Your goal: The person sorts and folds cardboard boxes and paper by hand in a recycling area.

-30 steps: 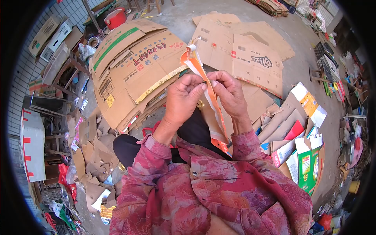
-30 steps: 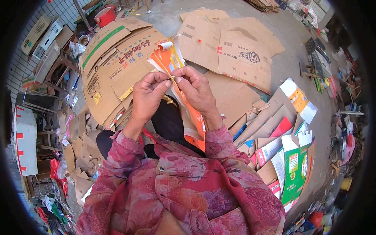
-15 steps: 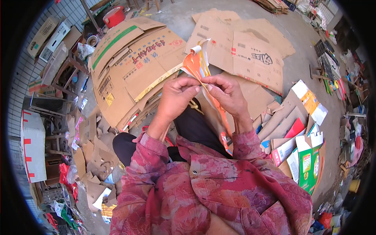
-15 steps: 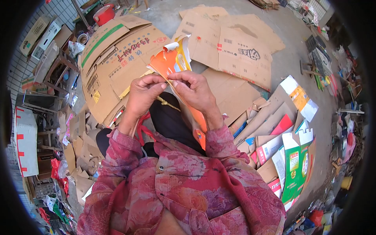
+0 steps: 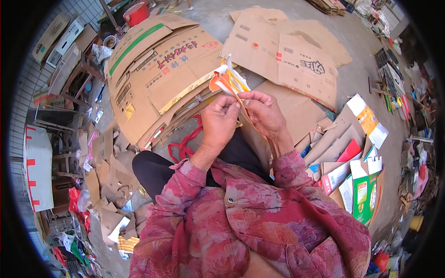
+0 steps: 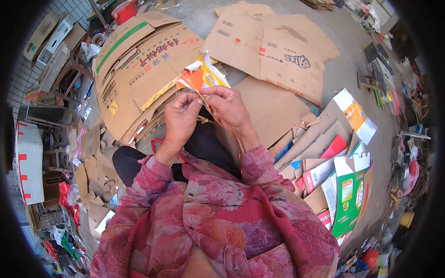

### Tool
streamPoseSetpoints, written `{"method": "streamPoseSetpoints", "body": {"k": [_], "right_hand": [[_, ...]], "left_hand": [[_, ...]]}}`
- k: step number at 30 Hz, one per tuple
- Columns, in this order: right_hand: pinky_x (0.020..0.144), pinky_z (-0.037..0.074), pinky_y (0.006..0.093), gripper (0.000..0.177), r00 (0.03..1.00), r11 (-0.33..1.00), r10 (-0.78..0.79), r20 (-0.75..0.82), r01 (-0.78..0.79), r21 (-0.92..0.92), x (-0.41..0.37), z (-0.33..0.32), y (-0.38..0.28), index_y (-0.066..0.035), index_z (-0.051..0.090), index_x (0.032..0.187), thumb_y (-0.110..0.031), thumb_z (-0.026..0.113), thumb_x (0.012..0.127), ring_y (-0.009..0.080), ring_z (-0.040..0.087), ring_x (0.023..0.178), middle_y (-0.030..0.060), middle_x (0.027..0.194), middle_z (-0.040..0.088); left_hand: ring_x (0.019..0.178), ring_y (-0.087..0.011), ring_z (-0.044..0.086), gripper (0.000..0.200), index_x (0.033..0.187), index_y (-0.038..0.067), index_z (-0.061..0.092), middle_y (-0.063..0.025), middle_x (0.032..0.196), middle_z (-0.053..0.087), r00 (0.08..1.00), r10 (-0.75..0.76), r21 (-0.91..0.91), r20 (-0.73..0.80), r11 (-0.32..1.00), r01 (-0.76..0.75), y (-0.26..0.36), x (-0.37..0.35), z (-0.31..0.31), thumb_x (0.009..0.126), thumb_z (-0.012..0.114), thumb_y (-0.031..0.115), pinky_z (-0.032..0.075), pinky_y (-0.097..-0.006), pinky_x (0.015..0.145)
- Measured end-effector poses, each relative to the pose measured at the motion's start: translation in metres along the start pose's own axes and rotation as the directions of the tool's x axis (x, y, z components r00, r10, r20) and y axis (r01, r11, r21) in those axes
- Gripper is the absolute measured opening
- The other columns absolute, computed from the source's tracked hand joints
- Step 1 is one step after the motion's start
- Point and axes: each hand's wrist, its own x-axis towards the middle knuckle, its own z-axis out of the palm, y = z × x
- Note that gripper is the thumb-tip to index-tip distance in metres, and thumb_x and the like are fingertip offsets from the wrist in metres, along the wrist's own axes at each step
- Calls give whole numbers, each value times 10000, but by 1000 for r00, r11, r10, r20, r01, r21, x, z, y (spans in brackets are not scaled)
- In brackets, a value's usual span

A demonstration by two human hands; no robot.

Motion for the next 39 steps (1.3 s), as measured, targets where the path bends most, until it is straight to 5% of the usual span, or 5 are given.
{"method": "streamPoseSetpoints", "body": {"k": [16, 18, 24, 31, 39], "right_hand": [[364, 279, 161, 82, 963, 941, -254, -90, 268, 205, 8, -45, -43, 14, 544, 823, -6, 505, 754, 43, 356, 397, -12, 539, 440], [371, 271, 165, 88, 913, 868, -375, -160, 407, 286, 8, -77, -78, 11, 541, 842, -1, 504, 763, 49, 339, 423, -11, 567, 430], [410, 296, 178, 111, 878, 880, -447, -170, 466, 89, 2, -43, -85, 17, 547, 894, -50, 530, 806, 67, 388, 526, 12, 645, 464], [446, 321, 172, 185, 861, 858, -507, -35, 508, 77, 5, 28, -103, 27, 548, 968, -72, 531, 813, 61, 424, 574, 42, 712, 522], [703, 441, 203, 492, 889, 916, -286, 358, 363, -169, 29, 114, -25, 9, 381, 1215, -74, 585, 775, 108, 533, 889, 62, 1019, 522]], "left_hand": [[492, -60, 408, 237, 648, -29, 560, -25, 526, 509, 959, 283, 465, 2, 849, -251, -21, 14, -52, 805, 515, 144, 357, -262, 435], [501, -72, 435, 250, 683, -34, 586, -26, 542, 527, 980, -152, 209, -126, 962, 175, -13, 14, -65, 800, 543, 183, 372, -260, 457], [527, -69, 469, 307, 749, -23, 616, -19, 618, 558, 972, -182, 402, 148, 909, 109, 2, 46, -74, 778, 617, 283, 391, -216, 505], [439, -43, 372, 310, 1067, -50, 459, -75, 726, 562, 913, -320, -308, 255, 868, 390, 49, 46, -106, 795, 557, 63, 316, -188, 418], [479, -56, 388, 232, 1061, -25, 470, -113, 784, 565, 997, -29, -612, -71, 791, -21, 85, 14, -97, 833, 463, 13, 345, -181, 469]]}}
